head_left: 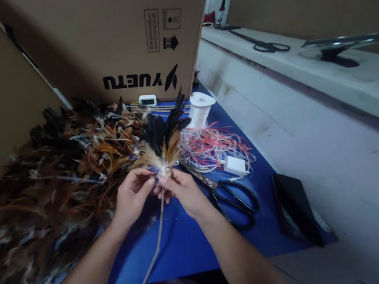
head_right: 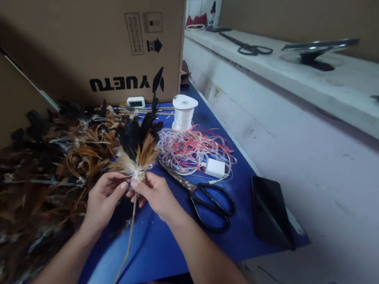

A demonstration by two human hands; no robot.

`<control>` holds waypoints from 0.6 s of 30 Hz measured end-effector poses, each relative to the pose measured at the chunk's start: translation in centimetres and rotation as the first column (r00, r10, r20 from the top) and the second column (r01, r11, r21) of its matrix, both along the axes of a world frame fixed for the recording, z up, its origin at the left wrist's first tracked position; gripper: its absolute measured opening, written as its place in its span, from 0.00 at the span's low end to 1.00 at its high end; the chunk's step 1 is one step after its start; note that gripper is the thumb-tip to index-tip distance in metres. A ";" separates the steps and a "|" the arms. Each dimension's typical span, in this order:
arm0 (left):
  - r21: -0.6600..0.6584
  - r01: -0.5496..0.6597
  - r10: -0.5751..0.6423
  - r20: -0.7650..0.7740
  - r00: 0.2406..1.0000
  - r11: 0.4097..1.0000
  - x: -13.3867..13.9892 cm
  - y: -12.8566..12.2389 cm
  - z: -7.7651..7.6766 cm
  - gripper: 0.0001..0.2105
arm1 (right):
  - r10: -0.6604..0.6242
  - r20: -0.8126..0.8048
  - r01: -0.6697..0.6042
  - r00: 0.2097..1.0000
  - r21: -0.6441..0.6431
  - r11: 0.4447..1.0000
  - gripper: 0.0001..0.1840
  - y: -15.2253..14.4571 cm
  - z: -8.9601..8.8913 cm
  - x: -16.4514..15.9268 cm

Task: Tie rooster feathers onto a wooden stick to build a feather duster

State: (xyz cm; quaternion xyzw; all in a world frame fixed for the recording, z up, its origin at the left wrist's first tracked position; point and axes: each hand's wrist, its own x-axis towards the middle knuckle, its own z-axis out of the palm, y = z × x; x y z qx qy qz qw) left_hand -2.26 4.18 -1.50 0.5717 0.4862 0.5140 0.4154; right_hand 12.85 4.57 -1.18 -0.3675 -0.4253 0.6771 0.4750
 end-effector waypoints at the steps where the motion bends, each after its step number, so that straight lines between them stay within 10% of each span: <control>1: -0.039 0.020 -0.018 0.032 0.999 0.999 0.0 -0.1 0.2 0.11 | 0.005 -0.037 -0.005 0.999 0.007 1.000 0.15 0.1 0.2 0.4; 11: -0.549 0.526 -0.392 0.351 0.850 0.649 1.0 -2.1 2.5 0.18 | -0.107 -0.225 0.123 0.969 0.060 0.991 0.17 1.5 0.7 3.4; 18: -0.599 0.458 -0.389 0.251 0.887 0.657 -0.3 -4.2 2.0 0.15 | -0.223 -0.314 0.266 0.923 0.101 0.959 0.11 2.2 1.0 4.6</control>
